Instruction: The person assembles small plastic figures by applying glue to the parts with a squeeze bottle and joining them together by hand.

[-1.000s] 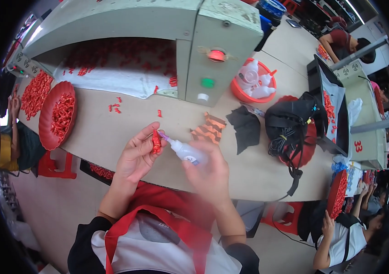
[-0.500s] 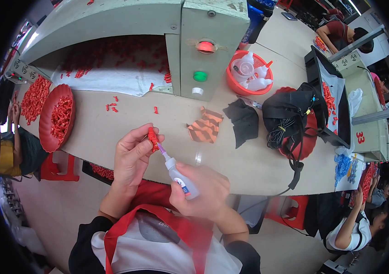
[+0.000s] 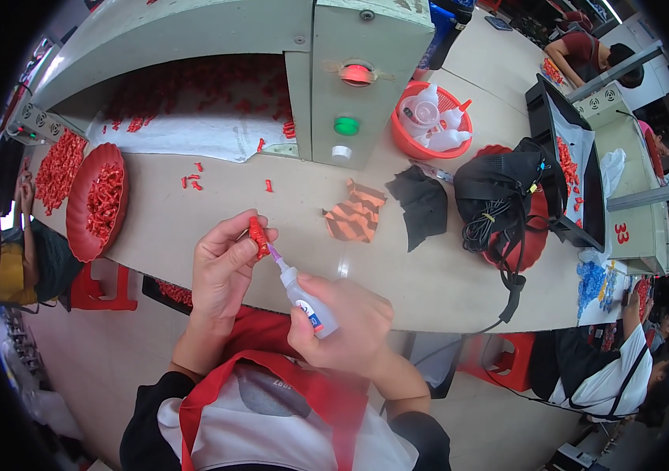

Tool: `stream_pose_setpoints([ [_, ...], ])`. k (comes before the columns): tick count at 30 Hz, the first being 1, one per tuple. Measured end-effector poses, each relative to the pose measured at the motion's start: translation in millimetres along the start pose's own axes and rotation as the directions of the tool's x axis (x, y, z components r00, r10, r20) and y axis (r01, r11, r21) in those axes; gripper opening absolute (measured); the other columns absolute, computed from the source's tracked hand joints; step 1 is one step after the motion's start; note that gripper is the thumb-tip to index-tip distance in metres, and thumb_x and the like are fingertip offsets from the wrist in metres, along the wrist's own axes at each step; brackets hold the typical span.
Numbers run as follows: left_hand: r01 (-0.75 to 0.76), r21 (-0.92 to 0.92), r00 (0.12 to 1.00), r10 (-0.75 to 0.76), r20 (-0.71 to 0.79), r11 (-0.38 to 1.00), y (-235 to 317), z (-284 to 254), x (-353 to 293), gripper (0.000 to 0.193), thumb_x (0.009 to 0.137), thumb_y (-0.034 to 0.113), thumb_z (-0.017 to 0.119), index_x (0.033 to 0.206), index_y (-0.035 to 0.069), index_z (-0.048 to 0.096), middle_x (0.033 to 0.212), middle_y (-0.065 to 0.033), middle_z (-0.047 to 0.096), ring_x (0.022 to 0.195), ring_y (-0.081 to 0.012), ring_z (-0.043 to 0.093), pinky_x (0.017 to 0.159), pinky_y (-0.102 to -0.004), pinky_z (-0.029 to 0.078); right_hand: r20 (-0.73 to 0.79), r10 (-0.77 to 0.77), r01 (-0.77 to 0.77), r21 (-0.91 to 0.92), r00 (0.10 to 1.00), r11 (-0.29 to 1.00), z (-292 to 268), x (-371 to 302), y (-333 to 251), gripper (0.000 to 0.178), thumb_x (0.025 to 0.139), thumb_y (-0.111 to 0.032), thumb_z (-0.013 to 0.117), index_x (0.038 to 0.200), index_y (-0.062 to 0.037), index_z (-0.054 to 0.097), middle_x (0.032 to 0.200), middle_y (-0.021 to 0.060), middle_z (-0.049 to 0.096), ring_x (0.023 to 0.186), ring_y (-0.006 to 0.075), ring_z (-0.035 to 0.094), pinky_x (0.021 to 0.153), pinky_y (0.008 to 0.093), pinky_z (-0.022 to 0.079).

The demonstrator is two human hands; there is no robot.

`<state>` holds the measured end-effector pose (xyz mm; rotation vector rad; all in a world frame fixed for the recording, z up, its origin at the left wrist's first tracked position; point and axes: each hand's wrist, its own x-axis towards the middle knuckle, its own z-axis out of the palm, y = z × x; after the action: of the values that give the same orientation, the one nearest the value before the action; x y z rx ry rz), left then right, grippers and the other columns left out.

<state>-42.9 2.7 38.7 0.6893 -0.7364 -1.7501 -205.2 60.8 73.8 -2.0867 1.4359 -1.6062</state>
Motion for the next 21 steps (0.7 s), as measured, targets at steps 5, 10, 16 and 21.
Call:
stream_pose_setpoints([
  [5, 0.024, -0.024, 1.0, -0.024, -0.002, 0.999, 0.8, 0.8, -0.2, 0.033, 0.083, -0.001, 0.058, 0.116, -0.001, 0.055, 0.108, -0.0154, 0.06, 0.098, -0.0255, 0.061, 0.086, -0.0337, 0.049, -0.009, 0.005, -0.005, 0.0, 1.0, 1.0, 1.2, 1.0, -0.2, 0.031, 0.063, -0.005, 0.061, 0.092, 0.0046, 0.058, 0.063, 0.0086, 0.058, 0.046, 0.0165, 0.054, 0.047, 0.0236, 0.044],
  [10, 0.068, -0.048, 0.998, -0.068, 0.0, 0.997, 0.5, -0.8, 1.0, 0.033, 0.084, -0.001, 0.057, 0.116, -0.001, 0.055, 0.109, -0.0159, 0.06, 0.098, -0.0253, 0.061, 0.085, -0.0326, 0.05, 0.023, 0.019, -0.02, 0.012, 1.0, 1.0, -0.2, 1.0, 0.2, 0.031, 0.062, -0.005, 0.061, 0.092, 0.0048, 0.058, 0.062, 0.0085, 0.058, 0.046, 0.0163, 0.054, 0.047, 0.0235, 0.044],
  [16, 0.093, -0.056, 0.996, -0.092, 0.016, 0.994, 1.2, -4.1, 1.9, 0.033, 0.085, 0.0, 0.056, 0.117, -0.002, 0.054, 0.111, -0.0154, 0.059, 0.1, -0.0252, 0.06, 0.085, -0.033, 0.049, 0.022, 0.01, -0.01, 0.024, 1.0, 1.0, 1.1, 3.3, 0.6, 0.032, 0.062, -0.004, 0.06, 0.092, 0.0051, 0.058, 0.06, 0.0081, 0.057, 0.045, 0.0161, 0.053, 0.046, 0.0234, 0.044],
  [21, 0.105, -0.039, 0.994, -0.104, 0.029, 0.994, 1.2, -4.4, 2.2, 0.033, 0.085, 0.002, 0.055, 0.118, -0.003, 0.053, 0.111, -0.0143, 0.059, 0.102, -0.0249, 0.059, 0.086, -0.0336, 0.047, 0.017, 0.009, -0.01, 0.039, 1.0, 0.999, 1.0, 3.5, 2.2, 0.032, 0.062, -0.004, 0.06, 0.092, 0.0051, 0.058, 0.06, 0.0077, 0.056, 0.044, 0.0162, 0.053, 0.046, 0.0235, 0.043],
])
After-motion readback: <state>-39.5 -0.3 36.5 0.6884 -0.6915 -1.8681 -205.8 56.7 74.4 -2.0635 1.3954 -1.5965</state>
